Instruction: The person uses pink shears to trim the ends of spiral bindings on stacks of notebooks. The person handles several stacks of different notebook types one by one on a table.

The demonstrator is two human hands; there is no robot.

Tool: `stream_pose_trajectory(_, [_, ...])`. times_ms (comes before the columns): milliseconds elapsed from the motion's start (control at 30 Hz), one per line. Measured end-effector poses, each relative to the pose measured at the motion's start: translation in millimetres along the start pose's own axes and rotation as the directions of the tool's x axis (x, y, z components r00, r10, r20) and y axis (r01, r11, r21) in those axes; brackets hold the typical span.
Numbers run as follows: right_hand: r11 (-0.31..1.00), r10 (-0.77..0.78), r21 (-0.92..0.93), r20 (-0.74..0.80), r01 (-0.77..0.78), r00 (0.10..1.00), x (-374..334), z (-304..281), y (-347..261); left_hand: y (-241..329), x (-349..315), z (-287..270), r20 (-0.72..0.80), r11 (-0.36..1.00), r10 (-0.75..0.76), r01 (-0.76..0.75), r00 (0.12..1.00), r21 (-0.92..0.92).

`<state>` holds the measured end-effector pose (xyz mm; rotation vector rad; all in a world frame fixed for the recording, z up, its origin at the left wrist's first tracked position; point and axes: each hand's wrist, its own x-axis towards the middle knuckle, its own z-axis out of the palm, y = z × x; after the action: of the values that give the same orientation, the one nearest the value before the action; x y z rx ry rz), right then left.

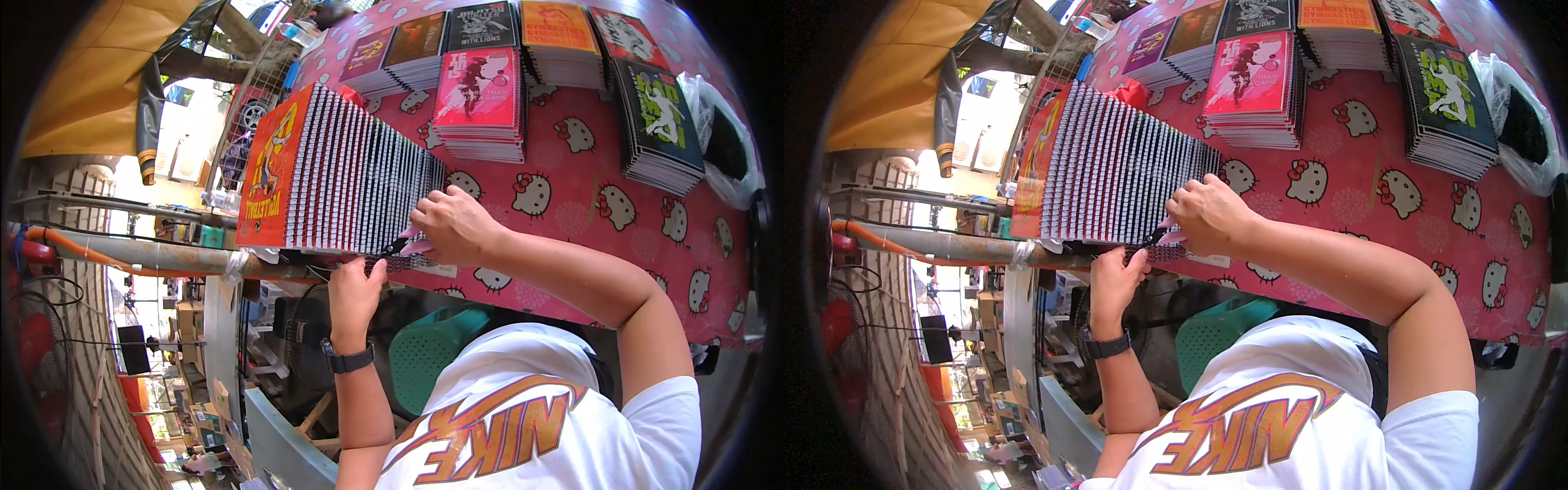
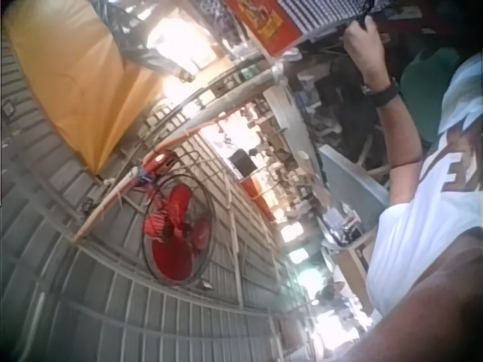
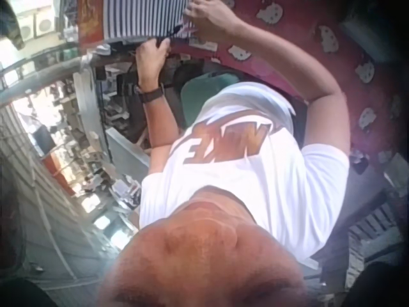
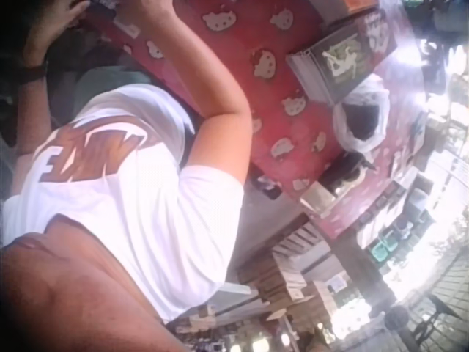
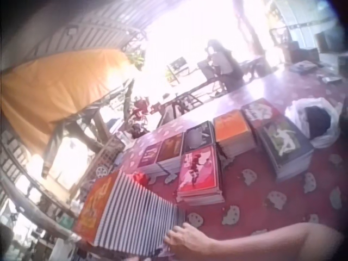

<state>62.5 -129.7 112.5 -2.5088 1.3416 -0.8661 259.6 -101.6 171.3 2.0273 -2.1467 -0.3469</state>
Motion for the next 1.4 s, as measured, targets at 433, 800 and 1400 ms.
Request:
stream_pose_trajectory(433, [1.0, -0.009, 0.02, -0.032, 0.01, 0.999, -3.5, 4.3, 10.3, -0.4, 2.0, 7.6, 0.023, 0.999, -0.052, 0.052, 0.998, 0.01])
stream_pose_trajectory(800, [0.982, 0.051, 0.171, 0.166, -0.08, 0.985, -0.9, 11.0, 11.6, 2.5, 1.5, 5.0, 0.052, 0.997, -0.082, 0.082, 0.995, -0.004])
stream_pose_trajectory(1400, [0.996, 0.008, 0.089, 0.037, -0.011, 0.999, -5.1, 19.7, 16.7, -0.8, 2.7, 22.6, -0.001, 0.983, -0.127, 0.126, 0.992, 0.133])
